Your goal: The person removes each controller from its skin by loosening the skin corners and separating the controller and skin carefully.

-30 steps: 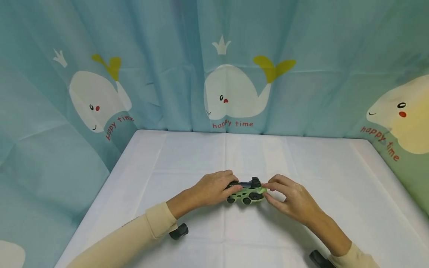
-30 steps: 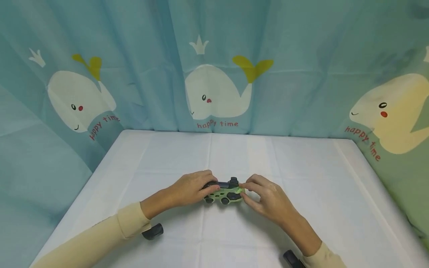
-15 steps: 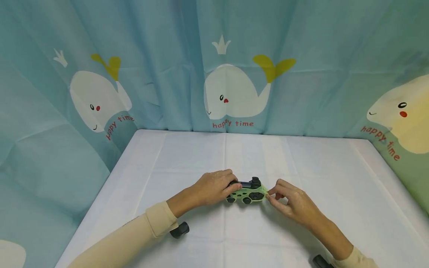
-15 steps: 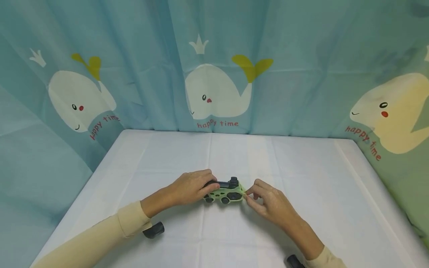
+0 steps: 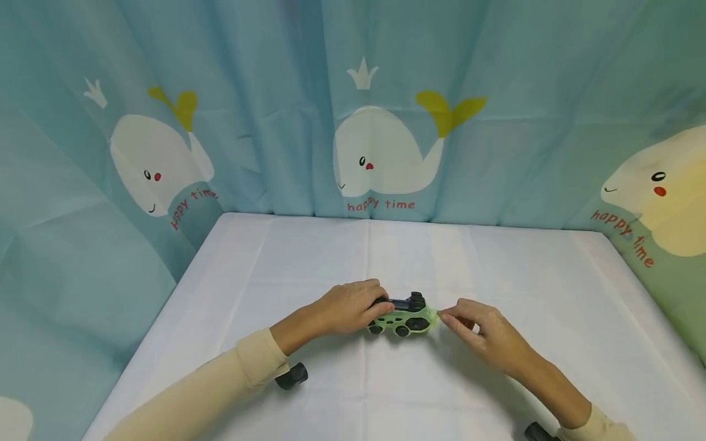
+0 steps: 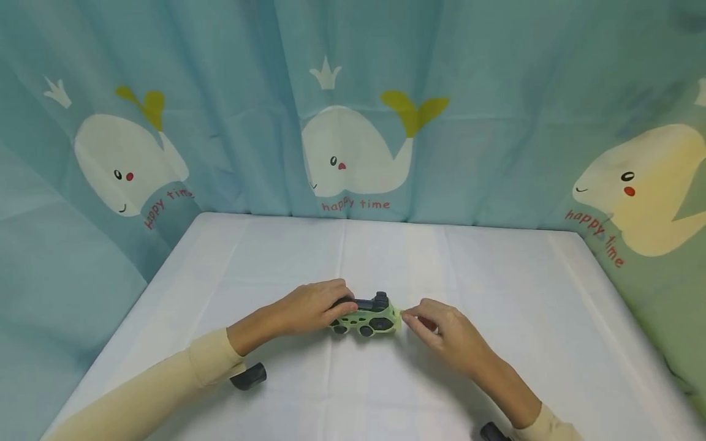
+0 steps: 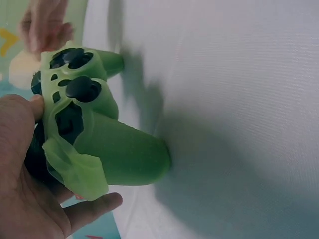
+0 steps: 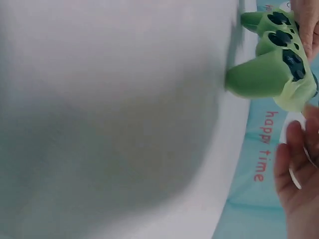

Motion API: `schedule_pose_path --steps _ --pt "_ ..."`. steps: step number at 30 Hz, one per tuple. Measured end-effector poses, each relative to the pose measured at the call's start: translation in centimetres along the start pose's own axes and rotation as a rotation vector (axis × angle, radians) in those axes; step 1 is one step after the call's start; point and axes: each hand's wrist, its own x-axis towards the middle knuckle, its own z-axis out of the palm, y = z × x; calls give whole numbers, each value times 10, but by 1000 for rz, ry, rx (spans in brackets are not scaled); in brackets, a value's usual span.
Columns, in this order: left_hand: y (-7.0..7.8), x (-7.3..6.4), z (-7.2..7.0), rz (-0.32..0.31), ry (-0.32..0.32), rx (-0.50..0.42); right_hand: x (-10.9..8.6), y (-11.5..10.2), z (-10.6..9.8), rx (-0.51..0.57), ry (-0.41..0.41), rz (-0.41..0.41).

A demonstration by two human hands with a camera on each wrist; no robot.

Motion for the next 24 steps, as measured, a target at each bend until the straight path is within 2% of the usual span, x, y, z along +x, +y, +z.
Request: schedule_pose_path --steps 4,10,14,17,20,22,24 --pt "-1 -2 -1 8 6 12 12 0 0 -15 54 -94" --pt "0 -2 -2 4 -6 3 23 2 13 -18 103 -210" --pt "0 -1 -2 -25 -12 -26 29 4 12 -28 95 -266" --pt "0 0 -2 -41 -14 -44 33 6 8 -168 29 -373" --pt "1 0 0 -38 -17 -41 37 10 5 -354 -2 -544" --pt "1 0 1 -32 -16 -36 40 13 5 -432 6 -660" --pt "1 -1 2 -25 -5 -22 44 17 5 -465 21 -750"
